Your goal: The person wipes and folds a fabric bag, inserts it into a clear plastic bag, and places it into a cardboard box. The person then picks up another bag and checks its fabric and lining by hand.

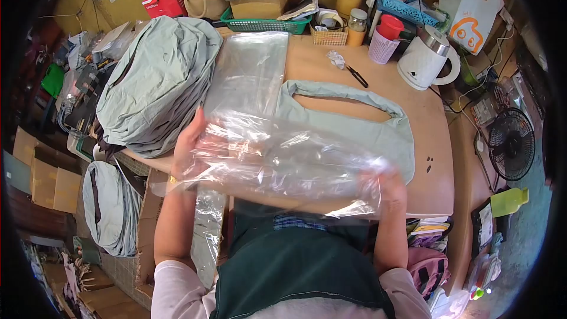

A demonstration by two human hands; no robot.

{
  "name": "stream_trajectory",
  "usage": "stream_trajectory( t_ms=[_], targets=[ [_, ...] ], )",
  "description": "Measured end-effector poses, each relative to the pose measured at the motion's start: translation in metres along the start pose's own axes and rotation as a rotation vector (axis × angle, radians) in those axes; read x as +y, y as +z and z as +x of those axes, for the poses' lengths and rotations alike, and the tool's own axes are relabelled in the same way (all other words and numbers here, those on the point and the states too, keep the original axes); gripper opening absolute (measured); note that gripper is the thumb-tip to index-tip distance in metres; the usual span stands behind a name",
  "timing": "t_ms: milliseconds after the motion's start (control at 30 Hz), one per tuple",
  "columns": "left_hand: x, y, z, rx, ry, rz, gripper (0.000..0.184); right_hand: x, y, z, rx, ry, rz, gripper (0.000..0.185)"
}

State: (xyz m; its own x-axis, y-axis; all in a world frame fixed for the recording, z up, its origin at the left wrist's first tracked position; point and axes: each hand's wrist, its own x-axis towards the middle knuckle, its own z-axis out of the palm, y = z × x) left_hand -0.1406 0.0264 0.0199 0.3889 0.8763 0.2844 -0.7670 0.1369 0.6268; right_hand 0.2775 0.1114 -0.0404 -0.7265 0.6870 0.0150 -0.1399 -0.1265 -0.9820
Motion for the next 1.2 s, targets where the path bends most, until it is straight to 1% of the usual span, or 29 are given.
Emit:
stream_trajectory(
  t_ms=[33, 67, 100, 167, 200, 233, 267, 300, 333, 400, 433, 467, 500, 567, 633, 667, 700, 733, 767, 833, 900, 933, 967, 1033, 1067, 1100, 1133, 1167, 1200],
  targets=[
    [-0.006, 0.009, -0.008, 0.052, -0.03, 0.279, 0.036, 0.004, -0.001, -0.003, 0.545, -0.23, 0.314, 0.023],
    [-0.006, 0.011, -0.01, 0.078, -0.044, 0.42, 0.036, 0.003, -0.004, -0.002, 0.547, -0.228, 0.315, 0.023],
    [-0.007, 0.014, -0.012, 0.103, -0.063, 0.56, 0.036, -0.003, -0.007, 0.005, 0.407, -0.351, 0.528, 0.024],
    [-0.002, 0.013, -0.012, -0.01, -0.647, 0.823, 0.031, -0.011, -0.005, 0.004, 0.257, -0.474, 0.736, 0.027],
    [-0.001, 0.006, -0.018, 0.2, -0.6, 0.839, 0.043, -0.012, 0.0, -0.002, 0.353, -0.305, 0.656, 0.029],
    [0.005, 0.0, -0.021, 0.2, -0.603, 0.84, 0.043, -0.01, -0.003, -0.006, 0.475, -0.138, 0.438, 0.029],
    [0.011, -0.005, -0.021, 0.357, -0.341, 0.636, 0.035, -0.007, -0.005, -0.009, 0.558, 0.049, 0.232, 0.029],
    [0.014, -0.008, -0.022, 0.502, -0.078, 0.424, 0.028, -0.013, 0.0, -0.012, 0.561, 0.052, 0.234, 0.029],
    [0.01, 0.005, -0.014, 0.501, -0.079, 0.424, 0.028, -0.025, 0.005, -0.012, 0.202, 0.132, -0.009, 0.03],
    [0.001, 0.032, 0.002, 0.713, 0.274, 0.3, 0.038, -0.03, -0.005, -0.006, -0.428, 0.28, -0.393, 0.041],
    [0.005, 0.028, -0.004, 0.712, 0.275, 0.302, 0.038, -0.018, -0.021, -0.011, -0.429, 0.278, -0.393, 0.041],
    [0.012, 0.018, -0.015, 0.421, 0.092, -0.009, 0.041, -0.002, -0.039, -0.019, -0.424, 0.158, -0.188, 0.041],
    [0.016, 0.024, -0.016, 0.123, -0.091, -0.313, 0.045, -0.002, -0.034, -0.026, -0.167, 0.124, 0.028, 0.039],
    [0.007, 0.043, -0.018, 0.528, -0.095, 0.195, 0.05, -0.003, -0.024, -0.042, 0.308, -0.111, 0.417, 0.037],
    [0.014, 0.036, -0.014, -0.192, -0.549, 0.92, 0.049, 0.003, -0.053, -0.05, 0.472, -0.17, 0.492, 0.038],
    [0.016, 0.029, -0.015, -0.195, -0.549, 0.925, 0.049, 0.004, -0.079, -0.056, 0.232, -0.178, 0.285, 0.042],
    [0.017, 0.019, -0.016, -0.318, -0.473, 0.958, 0.046, 0.003, -0.094, -0.056, -0.005, -0.184, 0.075, 0.046],
    [0.018, 0.018, -0.013, -0.442, -0.398, 0.987, 0.042, -0.009, -0.094, -0.054, -0.001, -0.189, 0.075, 0.046],
    [0.023, 0.022, -0.013, -0.448, -0.4, 0.989, 0.042, -0.026, -0.095, -0.053, 0.092, -0.167, -0.059, 0.05],
    [0.038, 0.055, -0.004, 0.059, -0.307, 1.703, 0.034, -0.048, -0.101, -0.044, 0.208, -0.193, -0.206, 0.057],
    [0.055, 0.069, -0.001, 0.564, -0.395, 1.088, 0.033, -0.078, -0.09, -0.019, 0.329, -0.447, -0.12, 0.06],
    [0.072, 0.036, -0.006, 0.292, -0.09, 0.895, 0.041, -0.096, -0.061, 0.004, 0.425, -0.657, -0.019, 0.06],
    [0.059, 0.047, 0.007, 0.597, 0.337, 0.571, 0.043, -0.105, -0.047, 0.017, 0.467, -0.581, -0.159, 0.058],
    [0.028, 0.052, 0.025, 0.589, 0.624, 0.28, 0.043, -0.087, -0.044, 0.039, 0.531, -0.486, -0.499, 0.05],
    [-0.015, 0.051, 0.038, 0.614, 0.599, 0.453, 0.046, -0.07, -0.019, 0.05, 0.55, -0.364, -0.579, 0.051],
    [-0.067, 0.047, 0.056, 0.636, 0.575, 0.628, 0.05, -0.041, 0.0, 0.064, 0.485, -0.39, -0.785, 0.054],
    [-0.106, 0.033, 0.054, 0.769, 0.284, 1.151, 0.05, -0.021, 0.021, 0.072, 0.424, -0.285, -1.067, 0.059],
    [-0.145, 0.019, 0.052, 0.805, -0.038, 1.684, 0.05, -0.017, 0.032, 0.07, 0.276, -0.19, -1.349, 0.062],
    [-0.156, 0.024, 0.059, 0.648, -0.047, 1.844, 0.046, -0.017, 0.036, 0.067, 0.111, -0.08, -1.619, 0.065]
  ],
)
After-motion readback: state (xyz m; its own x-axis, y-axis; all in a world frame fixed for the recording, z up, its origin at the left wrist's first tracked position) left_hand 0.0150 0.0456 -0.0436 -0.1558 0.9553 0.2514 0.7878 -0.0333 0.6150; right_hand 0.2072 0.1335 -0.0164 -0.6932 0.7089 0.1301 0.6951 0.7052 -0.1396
